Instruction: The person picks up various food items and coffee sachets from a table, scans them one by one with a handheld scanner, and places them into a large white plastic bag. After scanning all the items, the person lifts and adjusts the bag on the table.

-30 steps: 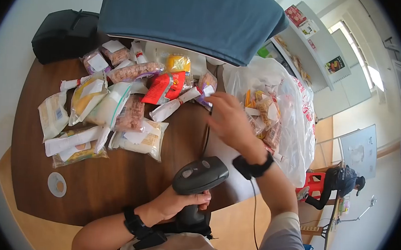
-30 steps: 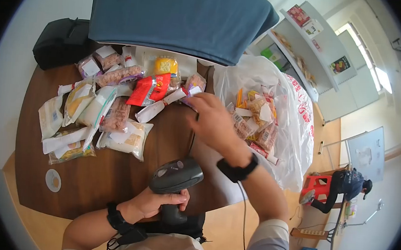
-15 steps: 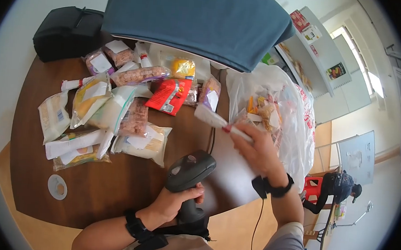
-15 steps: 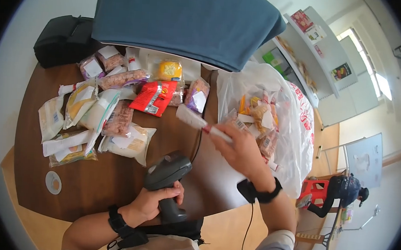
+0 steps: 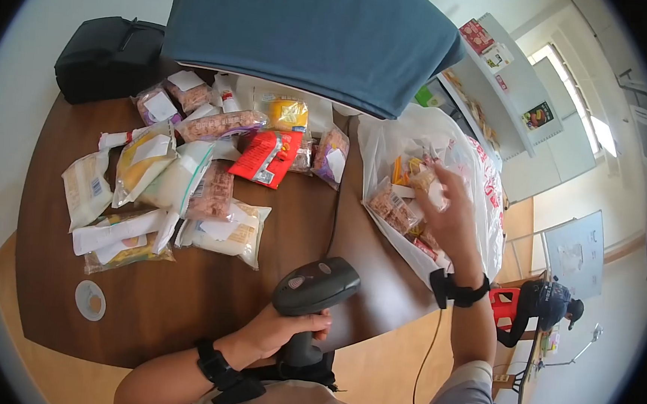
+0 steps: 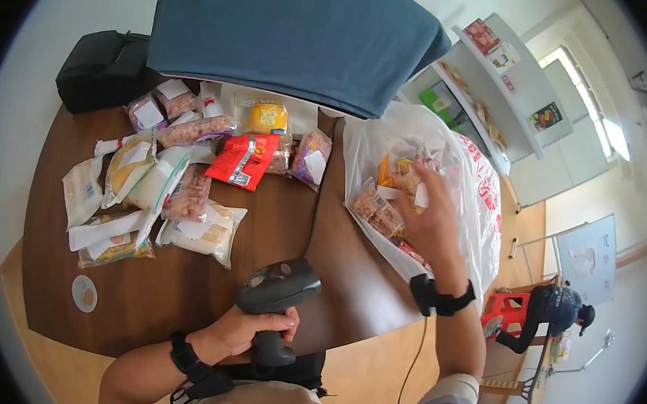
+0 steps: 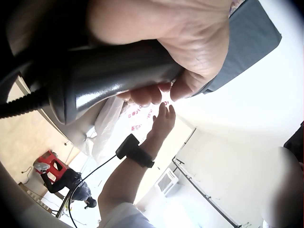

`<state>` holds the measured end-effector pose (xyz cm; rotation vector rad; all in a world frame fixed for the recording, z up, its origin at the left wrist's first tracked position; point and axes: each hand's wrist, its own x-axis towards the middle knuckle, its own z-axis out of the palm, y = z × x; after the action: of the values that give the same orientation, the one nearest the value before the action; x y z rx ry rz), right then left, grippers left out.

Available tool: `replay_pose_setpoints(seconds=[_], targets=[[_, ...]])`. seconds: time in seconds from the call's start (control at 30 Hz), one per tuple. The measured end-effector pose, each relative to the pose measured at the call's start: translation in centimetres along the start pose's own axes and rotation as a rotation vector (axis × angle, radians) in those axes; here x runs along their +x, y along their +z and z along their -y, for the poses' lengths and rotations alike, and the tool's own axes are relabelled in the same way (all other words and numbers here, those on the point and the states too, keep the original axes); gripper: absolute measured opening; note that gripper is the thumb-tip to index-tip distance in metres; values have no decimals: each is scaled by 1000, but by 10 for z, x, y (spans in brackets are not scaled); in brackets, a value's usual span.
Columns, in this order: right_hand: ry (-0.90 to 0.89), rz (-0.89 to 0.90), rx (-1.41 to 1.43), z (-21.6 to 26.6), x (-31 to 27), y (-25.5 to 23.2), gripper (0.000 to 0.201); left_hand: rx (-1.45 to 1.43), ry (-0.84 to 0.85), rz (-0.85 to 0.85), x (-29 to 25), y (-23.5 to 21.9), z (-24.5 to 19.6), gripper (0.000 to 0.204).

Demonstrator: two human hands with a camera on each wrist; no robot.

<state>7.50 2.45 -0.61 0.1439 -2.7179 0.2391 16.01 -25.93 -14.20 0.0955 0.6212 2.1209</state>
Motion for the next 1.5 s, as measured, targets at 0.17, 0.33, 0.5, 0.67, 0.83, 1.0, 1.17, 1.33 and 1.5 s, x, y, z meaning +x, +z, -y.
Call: replay_pose_setpoints(seconds=[0.17, 0.33, 0.5, 0.67, 0.83, 1.0, 1.17, 1.33, 1.5], targets=[[-284, 239, 250, 78, 27, 57, 54, 111, -42, 140, -2, 5, -1, 13], [-384, 211, 275, 116, 66, 126, 58, 149, -23, 185, -2, 4, -5, 14], [-390, 187, 232, 113, 70, 134, 43, 134, 21, 207, -4, 2, -6, 16], [-160, 96, 417, 88, 33, 81, 32, 35, 109, 39, -3, 3, -4, 11], [41, 297, 444, 61, -13, 27, 31, -47, 137, -80, 2, 1, -1, 10], [154, 256, 486, 0, -33, 22, 30, -30, 96, -94, 5, 2, -3, 11], [36, -312, -163, -43, 2, 3, 43, -1, 63, -73, 4, 0, -1, 12], [-91, -16, 96, -3, 10, 37, 44, 40, 13, -65, 3, 5, -5, 11], [-205, 143, 109, 36, 30, 117, 64, 88, 29, -25, 2, 4, -4, 10]])
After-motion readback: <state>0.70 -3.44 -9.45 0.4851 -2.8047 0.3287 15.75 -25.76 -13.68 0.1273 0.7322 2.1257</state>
